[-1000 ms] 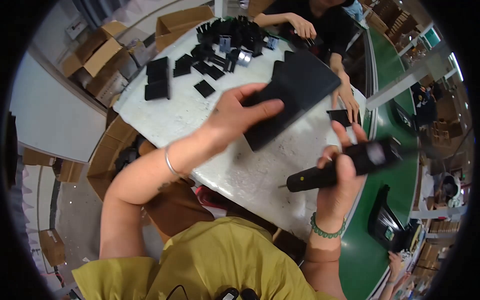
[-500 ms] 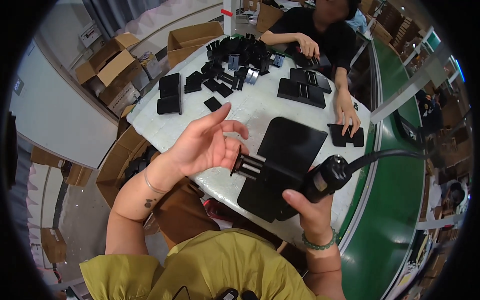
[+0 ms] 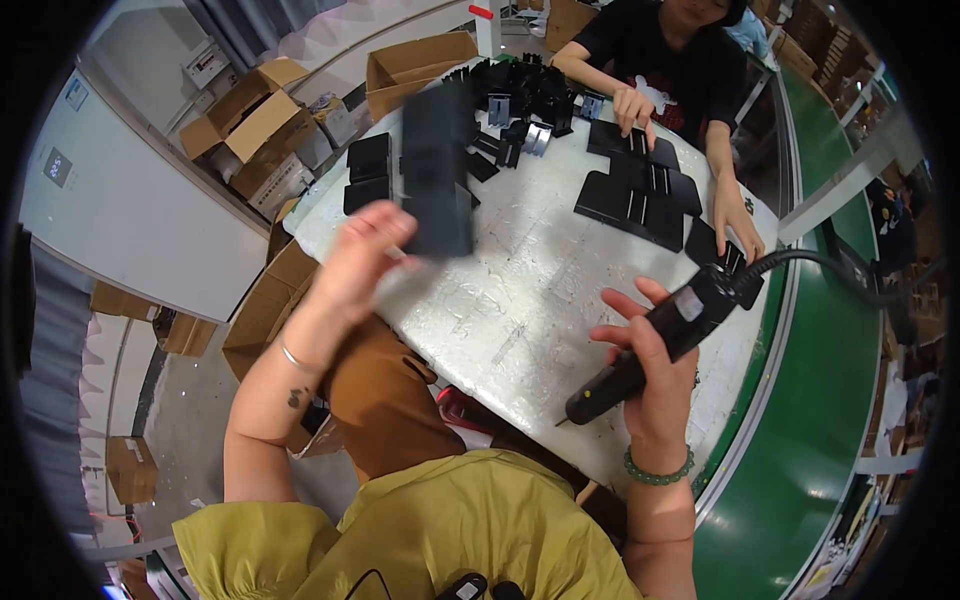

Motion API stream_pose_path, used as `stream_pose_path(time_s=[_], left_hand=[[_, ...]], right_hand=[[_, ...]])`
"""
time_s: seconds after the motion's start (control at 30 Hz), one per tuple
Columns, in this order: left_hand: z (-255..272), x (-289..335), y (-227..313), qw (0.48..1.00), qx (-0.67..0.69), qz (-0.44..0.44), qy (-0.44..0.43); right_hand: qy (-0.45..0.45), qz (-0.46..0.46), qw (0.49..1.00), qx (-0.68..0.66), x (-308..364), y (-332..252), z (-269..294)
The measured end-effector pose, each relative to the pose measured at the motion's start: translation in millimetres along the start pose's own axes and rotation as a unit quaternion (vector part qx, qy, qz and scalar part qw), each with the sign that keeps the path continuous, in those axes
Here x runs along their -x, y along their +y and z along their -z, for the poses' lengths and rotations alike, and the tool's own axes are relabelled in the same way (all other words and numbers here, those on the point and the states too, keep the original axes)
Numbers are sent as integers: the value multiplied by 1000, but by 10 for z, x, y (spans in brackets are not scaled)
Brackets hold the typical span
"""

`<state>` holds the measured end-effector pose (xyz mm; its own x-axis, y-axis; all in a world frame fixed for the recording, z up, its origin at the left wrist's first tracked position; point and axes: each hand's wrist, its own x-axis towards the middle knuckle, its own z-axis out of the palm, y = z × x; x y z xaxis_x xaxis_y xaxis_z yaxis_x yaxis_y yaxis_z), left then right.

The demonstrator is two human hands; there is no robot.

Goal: Assemble small plastic components into larger black housings using an electric screwdriver at a factory workbench.

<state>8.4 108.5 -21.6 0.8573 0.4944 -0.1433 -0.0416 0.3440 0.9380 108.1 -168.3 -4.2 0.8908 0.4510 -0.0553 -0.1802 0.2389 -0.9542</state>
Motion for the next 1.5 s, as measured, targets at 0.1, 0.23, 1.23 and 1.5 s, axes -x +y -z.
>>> stream_pose_path(time_s=[0.1,0.23,1.23,1.5], left_hand=[[857,-383,65,969,-192,-59,140],[1385,-693,11,960,-167,96,201],[-1286,-1706,-697,616,-591,-452,-259],[-1337,-1449,-802,684,-579,-364,-254]], right_hand=[[31,-3,999,-16,-36,51,89],[25,-5,999,-29,-19,104,-22],[158,306,938,-46,221,-614,835],[193,319,928,-6,-29,-487,1070]])
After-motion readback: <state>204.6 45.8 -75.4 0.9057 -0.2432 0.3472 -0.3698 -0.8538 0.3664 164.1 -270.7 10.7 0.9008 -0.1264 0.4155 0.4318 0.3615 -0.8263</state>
